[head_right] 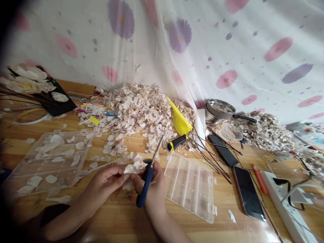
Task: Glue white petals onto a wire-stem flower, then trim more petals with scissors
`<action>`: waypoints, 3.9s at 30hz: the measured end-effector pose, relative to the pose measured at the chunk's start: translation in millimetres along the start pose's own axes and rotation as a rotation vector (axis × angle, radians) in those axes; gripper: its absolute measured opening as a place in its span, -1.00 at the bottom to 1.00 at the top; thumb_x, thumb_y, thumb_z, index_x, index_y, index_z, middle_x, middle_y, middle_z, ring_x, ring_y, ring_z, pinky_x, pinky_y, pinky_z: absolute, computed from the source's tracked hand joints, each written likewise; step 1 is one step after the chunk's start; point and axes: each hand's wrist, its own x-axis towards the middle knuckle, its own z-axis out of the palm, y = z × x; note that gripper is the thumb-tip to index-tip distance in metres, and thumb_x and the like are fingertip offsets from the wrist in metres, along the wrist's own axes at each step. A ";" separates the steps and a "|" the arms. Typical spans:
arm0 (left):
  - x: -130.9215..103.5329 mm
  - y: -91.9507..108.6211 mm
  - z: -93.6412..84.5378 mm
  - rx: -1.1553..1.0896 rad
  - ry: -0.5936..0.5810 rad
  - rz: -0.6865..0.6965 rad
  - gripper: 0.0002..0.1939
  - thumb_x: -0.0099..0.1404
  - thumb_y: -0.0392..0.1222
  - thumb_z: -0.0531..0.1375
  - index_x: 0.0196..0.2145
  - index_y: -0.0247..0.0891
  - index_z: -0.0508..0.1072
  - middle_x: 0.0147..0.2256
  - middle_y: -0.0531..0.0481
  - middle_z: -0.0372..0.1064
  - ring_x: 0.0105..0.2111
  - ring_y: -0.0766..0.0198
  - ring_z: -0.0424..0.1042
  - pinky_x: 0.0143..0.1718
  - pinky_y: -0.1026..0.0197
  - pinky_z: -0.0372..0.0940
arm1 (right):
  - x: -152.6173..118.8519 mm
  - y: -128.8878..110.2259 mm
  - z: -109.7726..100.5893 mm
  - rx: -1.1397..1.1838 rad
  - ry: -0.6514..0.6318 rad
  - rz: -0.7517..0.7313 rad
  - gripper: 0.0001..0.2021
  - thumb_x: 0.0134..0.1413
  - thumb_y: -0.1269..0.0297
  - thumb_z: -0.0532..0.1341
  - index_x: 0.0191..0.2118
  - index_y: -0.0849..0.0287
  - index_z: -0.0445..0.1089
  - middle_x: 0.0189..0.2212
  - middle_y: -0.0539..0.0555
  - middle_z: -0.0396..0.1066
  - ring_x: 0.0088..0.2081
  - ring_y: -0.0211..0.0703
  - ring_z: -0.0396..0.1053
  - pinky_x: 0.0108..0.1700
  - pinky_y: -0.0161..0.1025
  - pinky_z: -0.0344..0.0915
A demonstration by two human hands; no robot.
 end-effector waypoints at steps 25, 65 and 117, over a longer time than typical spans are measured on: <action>1.1 5.7 6.4 -0.459 -0.049 -0.127 -0.84 0.09 -0.16 0.31 -0.59 -0.23 0.54 -0.57 0.07 0.44 -0.46 0.27 0.34 -0.35 0.28 0.23 | 0.3 2.1 3.9 0.106 0.017 0.086 -0.55 -0.31 0.24 0.44 -0.22 0.14 0.32 -0.57 -0.17 0.27 -0.70 -0.42 0.19 -0.69 -0.45 0.17; 1.1 0.1 8.6 -0.381 -0.165 -0.189 -0.72 -0.05 0.00 0.42 -0.45 -0.24 0.59 -0.49 0.02 0.47 -0.42 0.23 0.37 -0.34 0.24 0.29 | -0.4 -8.9 3.4 0.171 0.060 0.089 -0.59 -0.29 0.32 0.43 -0.26 0.16 0.28 -0.56 -0.18 0.28 -0.68 -0.44 0.22 -0.65 -0.45 0.23; -1.4 -2.1 10.5 -0.478 -0.164 -0.200 -0.85 0.07 -0.13 0.37 -0.38 -0.20 0.60 -0.39 -0.01 0.55 -0.30 0.12 0.45 -0.18 0.15 0.28 | 1.6 -7.8 -0.3 0.132 0.042 0.065 -0.55 -0.21 0.18 0.45 -0.21 0.16 0.28 -0.64 -0.17 0.27 -0.68 -0.38 0.21 -0.63 -0.41 0.19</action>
